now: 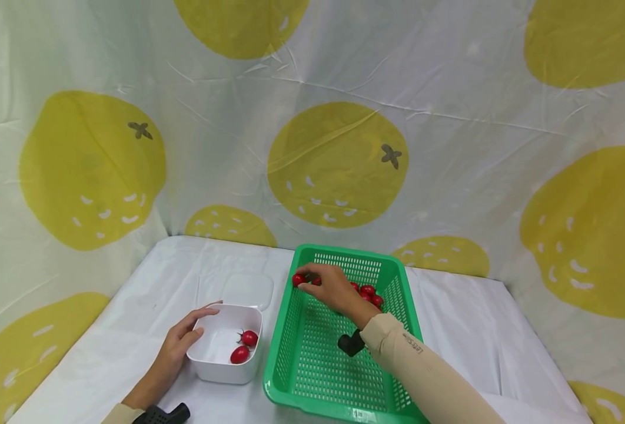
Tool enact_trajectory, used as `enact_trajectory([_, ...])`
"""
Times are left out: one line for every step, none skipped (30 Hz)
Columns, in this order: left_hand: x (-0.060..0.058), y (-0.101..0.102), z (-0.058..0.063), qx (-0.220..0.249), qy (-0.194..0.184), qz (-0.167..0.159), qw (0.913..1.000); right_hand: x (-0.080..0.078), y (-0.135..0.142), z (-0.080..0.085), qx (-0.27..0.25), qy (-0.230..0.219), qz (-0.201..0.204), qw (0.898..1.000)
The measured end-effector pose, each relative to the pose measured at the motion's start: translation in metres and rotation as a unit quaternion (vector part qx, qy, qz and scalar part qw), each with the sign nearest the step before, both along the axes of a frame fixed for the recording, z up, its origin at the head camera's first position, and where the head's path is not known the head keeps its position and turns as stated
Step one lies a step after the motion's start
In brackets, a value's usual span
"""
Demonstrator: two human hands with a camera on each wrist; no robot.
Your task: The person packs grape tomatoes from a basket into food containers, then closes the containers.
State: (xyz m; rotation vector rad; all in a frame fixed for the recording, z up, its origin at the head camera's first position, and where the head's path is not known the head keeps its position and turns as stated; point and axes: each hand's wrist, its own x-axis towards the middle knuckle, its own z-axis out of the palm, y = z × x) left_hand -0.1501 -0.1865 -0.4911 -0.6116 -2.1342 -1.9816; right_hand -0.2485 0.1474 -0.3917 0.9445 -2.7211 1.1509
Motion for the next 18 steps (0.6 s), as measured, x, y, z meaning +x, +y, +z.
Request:
enact_trajectory([0.0, 0.0, -0.001, -0.001, -0.001, -0.001, 1.0, 0.001, -0.001, 0.002, -0.002, 0.006, 0.003, 1.0])
enact_trajectory([0.0, -0.001, -0.001, -0.003, -0.002, -0.002, 1.0, 0.003, -0.003, 0.004, -0.004, 0.012, 0.005, 1.0])
enact_trajectory([-0.001, -0.001, -0.002, -0.005, -0.003, -0.002, 1.0, 0.004, -0.005, 0.005, -0.006, 0.018, 0.006, 1.0])
enact_trajectory([-0.001, -0.001, -0.002, -0.006, -0.002, -0.002, 1.0, 0.006, -0.007, 0.006, -0.01, 0.024, 0.009, 1.0])
enact_trajectory([-0.001, -0.001, -0.003, -0.007, -0.001, -0.002, 1.0, 0.007, -0.009, 0.007, -0.015, 0.027, 0.012, 0.999])
enact_trajectory([-0.001, -0.001, -0.003, -0.007, -0.001, -0.001, 1.0, 0.008, -0.011, 0.008, -0.021, 0.028, 0.014, 0.999])
enact_trajectory([-0.001, -0.001, -0.003, -0.007, 0.002, -0.002, 1.0, 0.01, -0.013, 0.008, -0.028, 0.029, 0.018, 0.999])
enact_trajectory([-0.001, -0.001, -0.003, -0.006, 0.001, -0.002, 1.0, 0.011, -0.015, 0.008, -0.034, 0.028, 0.021, 0.999])
enact_trajectory([-0.001, 0.0, -0.002, -0.005, 0.001, -0.003, 1.0, 0.012, -0.017, 0.008, -0.039, 0.026, 0.024, 0.999])
enact_trajectory([-0.001, 0.0, -0.002, -0.004, 0.002, -0.004, 1.0, 0.013, -0.019, 0.007, -0.043, 0.026, 0.027, 0.998])
enact_trajectory([-0.001, 0.0, -0.002, -0.002, 0.0, -0.004, 1.0, 0.014, -0.022, 0.007, -0.045, 0.027, 0.03, 0.998])
enact_trajectory([0.0, 0.0, -0.002, -0.001, 0.0, -0.003, 1.0, 0.015, -0.024, 0.006, -0.044, 0.03, 0.032, 0.998])
enact_trajectory([0.0, 0.001, -0.001, 0.0, 0.001, -0.004, 1.0, 0.016, -0.026, 0.006, -0.044, 0.034, 0.035, 0.998])
enact_trajectory([0.0, 0.001, -0.001, 0.0, -0.001, -0.004, 1.0, 0.017, -0.028, 0.006, -0.044, 0.038, 0.038, 0.998])
enact_trajectory([0.0, 0.001, -0.001, 0.001, 0.001, -0.003, 1.0, 0.019, -0.03, 0.006, -0.046, 0.043, 0.043, 0.997])
enact_trajectory([0.0, 0.001, 0.0, 0.001, 0.002, -0.004, 1.0, 0.02, -0.032, 0.006, -0.047, 0.048, 0.048, 0.997])
enact_trajectory([0.0, 0.001, 0.0, 0.001, 0.005, -0.005, 1.0, 0.021, -0.034, 0.005, -0.049, 0.051, 0.054, 0.996])
enact_trajectory([0.0, 0.001, 0.0, 0.002, 0.009, -0.007, 0.9999, 0.022, -0.036, 0.005, -0.051, 0.052, 0.059, 0.996])
